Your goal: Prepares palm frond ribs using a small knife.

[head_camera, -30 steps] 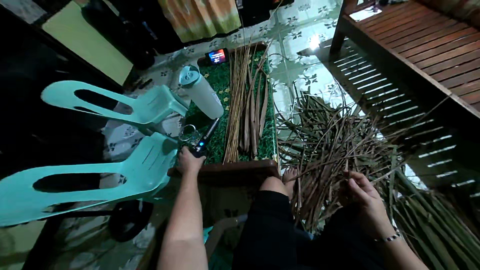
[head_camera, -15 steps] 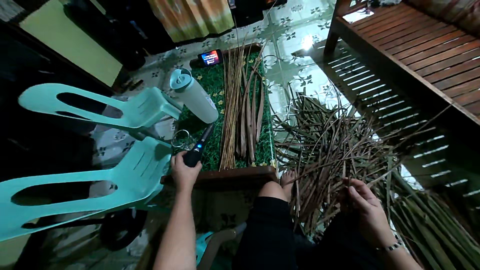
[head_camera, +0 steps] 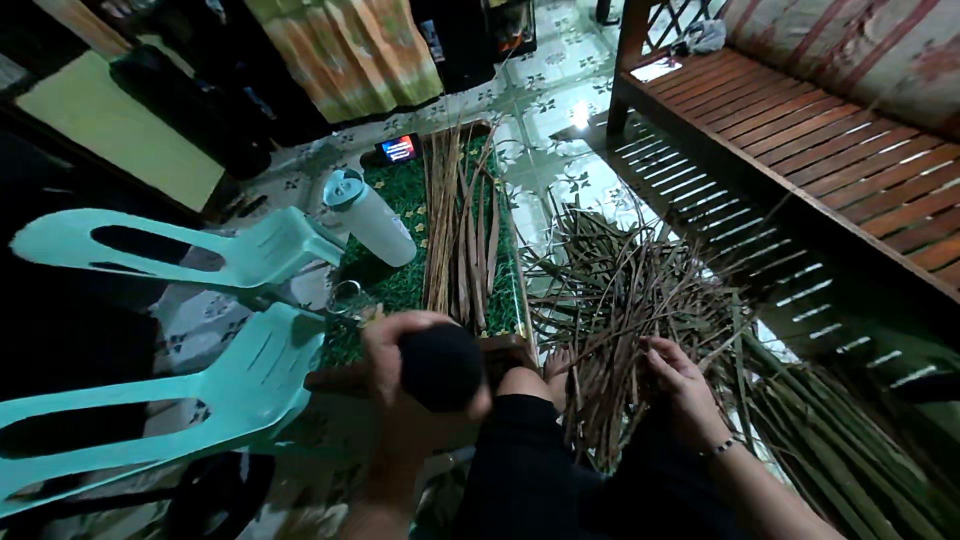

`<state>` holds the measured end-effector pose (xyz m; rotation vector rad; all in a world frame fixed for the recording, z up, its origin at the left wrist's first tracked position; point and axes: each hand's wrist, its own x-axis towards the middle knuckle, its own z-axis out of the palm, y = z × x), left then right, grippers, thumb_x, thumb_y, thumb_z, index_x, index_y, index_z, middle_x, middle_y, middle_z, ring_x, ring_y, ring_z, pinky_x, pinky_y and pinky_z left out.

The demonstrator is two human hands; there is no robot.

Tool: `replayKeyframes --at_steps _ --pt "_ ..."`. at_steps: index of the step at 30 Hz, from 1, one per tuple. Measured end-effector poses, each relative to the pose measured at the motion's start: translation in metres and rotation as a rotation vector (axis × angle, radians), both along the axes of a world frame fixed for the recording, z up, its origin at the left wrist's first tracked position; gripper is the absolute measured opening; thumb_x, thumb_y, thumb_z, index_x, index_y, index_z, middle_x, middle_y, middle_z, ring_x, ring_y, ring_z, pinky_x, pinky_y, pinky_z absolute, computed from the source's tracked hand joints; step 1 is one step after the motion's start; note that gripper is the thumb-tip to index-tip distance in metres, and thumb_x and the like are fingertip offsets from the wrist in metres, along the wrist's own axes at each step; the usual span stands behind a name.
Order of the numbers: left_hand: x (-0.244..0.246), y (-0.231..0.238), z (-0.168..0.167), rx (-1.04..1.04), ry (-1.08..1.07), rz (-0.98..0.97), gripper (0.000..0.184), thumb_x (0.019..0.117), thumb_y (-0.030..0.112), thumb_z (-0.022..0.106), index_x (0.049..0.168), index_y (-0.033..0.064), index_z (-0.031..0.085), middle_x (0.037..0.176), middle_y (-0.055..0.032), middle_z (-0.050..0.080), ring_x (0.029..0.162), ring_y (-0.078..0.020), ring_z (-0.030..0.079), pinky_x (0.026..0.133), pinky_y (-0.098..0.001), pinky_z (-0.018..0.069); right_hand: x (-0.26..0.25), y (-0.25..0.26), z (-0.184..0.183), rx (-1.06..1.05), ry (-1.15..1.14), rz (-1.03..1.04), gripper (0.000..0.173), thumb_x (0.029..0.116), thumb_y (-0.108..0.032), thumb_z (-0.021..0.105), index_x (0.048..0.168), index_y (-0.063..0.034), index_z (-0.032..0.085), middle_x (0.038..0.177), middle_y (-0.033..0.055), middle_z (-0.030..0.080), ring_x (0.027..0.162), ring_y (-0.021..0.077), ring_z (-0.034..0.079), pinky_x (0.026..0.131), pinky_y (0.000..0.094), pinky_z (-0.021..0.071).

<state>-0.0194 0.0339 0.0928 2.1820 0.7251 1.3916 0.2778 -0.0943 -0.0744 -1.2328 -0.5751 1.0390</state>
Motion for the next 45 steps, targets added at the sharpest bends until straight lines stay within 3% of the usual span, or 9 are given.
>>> replayKeyframes --at_steps 2,6,11,22,25,30,34,38,45 --pt "0.030 -0.031 0.005 0.034 -0.039 -0.213 0.066 0.0777 0.037 0.086 0.133 0.0296 0.050 0.114 0.0083 0.066 0.103 -0.0090 0.067 0.090 -0.0297 0.0579 -0.001 0.002 0.002 -0.002 0.018 -0.009 0.027 0.1067 -0.013 0.046 0.130 -0.0039 0.056 0.094 0.0016 0.066 0.068 0.0063 0.060 0.058 0.0218 0.0527" --pt "0.080 -0.080 0.012 0.089 -0.140 -0.444 0.054 0.0810 0.033 0.085 0.126 0.0186 0.058 0.101 -0.0002 0.069 0.090 -0.0137 0.067 0.080 -0.0295 0.0581 0.000 0.004 -0.001 0.043 0.040 0.002 0.028 0.1067 -0.012 0.046 0.131 -0.0019 0.054 0.089 0.0019 0.065 0.064 0.0069 0.060 0.055 0.0219 0.0518" --pt "0.112 -0.119 0.037 0.160 -0.226 -0.688 0.036 0.0879 0.017 0.081 0.115 0.0079 0.059 0.093 -0.0084 0.066 0.083 -0.0203 0.068 0.078 -0.0336 0.0607 -0.003 0.004 0.003 0.054 0.078 -0.019 0.029 0.1070 -0.013 0.047 0.133 -0.0015 0.054 0.086 0.0036 0.064 0.061 0.0077 0.057 0.053 0.0228 0.0500" --pt "0.119 -0.147 0.067 0.312 -0.199 -0.667 0.023 0.0891 0.016 0.078 0.103 0.0041 0.064 0.086 -0.0135 0.067 0.079 -0.0253 0.067 0.072 -0.0345 0.0575 -0.005 0.007 0.004 0.065 0.081 -0.017 0.028 0.1055 -0.012 0.051 0.130 -0.0011 0.055 0.087 0.0039 0.063 0.060 0.0065 0.055 0.053 0.0217 0.0479" --pt "0.114 -0.149 0.075 0.319 -0.157 -0.692 0.021 0.0897 0.013 0.078 0.100 0.0046 0.062 0.086 -0.0107 0.065 0.081 -0.0221 0.067 0.076 -0.0316 0.0581 -0.005 0.006 0.005 0.079 0.098 -0.023 0.028 0.1055 -0.012 0.050 0.131 -0.0011 0.055 0.087 0.0047 0.063 0.059 0.0071 0.054 0.052 0.0221 0.0477" --pt "0.113 -0.154 0.073 0.310 -0.167 -0.705 0.024 0.0898 0.012 0.077 0.104 0.0039 0.060 0.087 -0.0105 0.065 0.082 -0.0224 0.068 0.076 -0.0317 0.0591 -0.004 0.007 0.008 0.093 0.114 -0.021 0.026 0.1062 -0.014 0.049 0.129 -0.0024 0.055 0.078 0.0025 0.059 0.054 0.0072 0.052 0.048 0.0216 0.0455" --pt "0.114 -0.161 0.070 0.280 -0.165 -0.676 0.030 0.0919 0.018 0.076 0.114 0.0039 0.062 0.089 -0.0105 0.068 0.082 -0.0211 0.068 0.075 -0.0308 0.0587 -0.001 0.007 0.009 0.113 0.112 -0.024 0.026 0.1071 -0.013 0.048 0.130 -0.0011 0.055 0.082 0.0045 0.062 0.056 0.0084 0.055 0.049 0.0224 0.0475" --pt "0.111 -0.164 0.071 0.267 -0.100 -0.675 0.027 0.0947 0.022 0.073 0.110 0.0030 0.063 0.089 -0.0103 0.068 0.083 -0.0199 0.069 0.077 -0.0291 0.0580 0.002 0.005 0.016 0.111 0.138 -0.046 0.027 0.1080 -0.013 0.046 0.131 -0.0006 0.054 0.081 0.0046 0.060 0.055 0.0095 0.055 0.047 0.0231 0.0488" --pt "0.106 -0.163 0.073 0.283 -0.090 -0.765 0.016 0.0962 0.013 0.069 0.105 0.0022 0.063 0.090 -0.0121 0.067 0.085 -0.0217 0.068 0.080 -0.0309 0.0579 0.003 0.005 0.017 0.134 0.133 -0.057 0.027 0.1078 -0.013 0.046 0.131 -0.0005 0.054 0.081 0.0049 0.061 0.057 0.0099 0.056 0.049 0.0235 0.0493"
